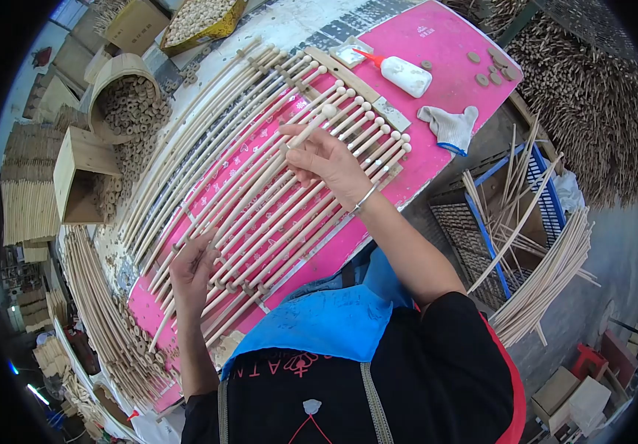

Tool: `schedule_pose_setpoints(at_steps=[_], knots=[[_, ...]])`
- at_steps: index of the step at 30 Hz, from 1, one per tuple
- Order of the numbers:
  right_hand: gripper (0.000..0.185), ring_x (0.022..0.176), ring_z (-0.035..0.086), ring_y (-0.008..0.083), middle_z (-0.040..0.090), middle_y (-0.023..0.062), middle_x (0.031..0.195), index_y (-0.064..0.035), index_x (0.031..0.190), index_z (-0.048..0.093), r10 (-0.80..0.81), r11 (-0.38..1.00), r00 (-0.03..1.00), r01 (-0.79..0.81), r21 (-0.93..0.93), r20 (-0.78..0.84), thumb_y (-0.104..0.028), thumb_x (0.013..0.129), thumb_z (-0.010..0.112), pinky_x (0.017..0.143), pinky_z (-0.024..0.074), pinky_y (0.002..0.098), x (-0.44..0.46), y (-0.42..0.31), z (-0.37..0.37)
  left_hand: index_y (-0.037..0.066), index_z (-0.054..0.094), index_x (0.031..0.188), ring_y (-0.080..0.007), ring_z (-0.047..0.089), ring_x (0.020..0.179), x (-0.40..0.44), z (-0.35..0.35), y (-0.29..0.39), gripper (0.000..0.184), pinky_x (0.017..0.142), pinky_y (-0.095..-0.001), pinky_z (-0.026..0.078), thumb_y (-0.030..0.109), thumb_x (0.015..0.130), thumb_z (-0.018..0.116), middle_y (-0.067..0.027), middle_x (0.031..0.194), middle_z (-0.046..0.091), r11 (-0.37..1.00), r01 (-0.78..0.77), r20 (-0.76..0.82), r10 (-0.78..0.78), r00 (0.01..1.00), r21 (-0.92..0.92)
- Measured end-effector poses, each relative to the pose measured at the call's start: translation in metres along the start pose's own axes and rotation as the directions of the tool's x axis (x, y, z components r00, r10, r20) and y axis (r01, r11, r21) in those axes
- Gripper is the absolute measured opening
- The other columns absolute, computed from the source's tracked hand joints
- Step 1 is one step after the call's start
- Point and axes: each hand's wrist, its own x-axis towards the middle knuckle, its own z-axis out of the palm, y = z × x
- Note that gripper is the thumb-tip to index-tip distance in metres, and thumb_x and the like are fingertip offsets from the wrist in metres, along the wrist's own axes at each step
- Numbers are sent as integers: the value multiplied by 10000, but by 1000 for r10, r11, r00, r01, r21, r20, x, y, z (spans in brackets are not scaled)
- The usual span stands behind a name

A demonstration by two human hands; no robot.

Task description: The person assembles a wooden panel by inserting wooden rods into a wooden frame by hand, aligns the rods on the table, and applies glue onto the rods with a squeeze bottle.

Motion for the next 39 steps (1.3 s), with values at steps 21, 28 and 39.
schedule_pose_setpoints(at_steps=[21,28,39], knots=[[329,640,627,143,643,37,740,-46,1035,708,-248,769,959,106,-630,-140,-366,961,731,578,488,313,44,23,-24,-19,717,1214,-220,681,855,68,16,-17,270,796,-315,528,-35,952,654,-138,940,708,946,-214,-91,242,966,242],[393,1271,543,278,654,79,1273,-82,1260,669,-353,53,831,475,-878,429,-279,921,704,1080,398,435,75,46,-15,69,744,1193,-212,624,752,140,37,-19,264,671,-334,498,0,950,666,-95,923,612,866,-310,-112,379,919,392],[340,1233,566,258,657,49,1246,-110,1224,689,-281,84,870,442,-893,404,-236,910,714,1070,389,450,77,40,-17,129,748,1192,-274,659,802,168,58,-38,294,658,-404,520,52,912,701,-85,926,624,758,-278,-37,370,928,590]])
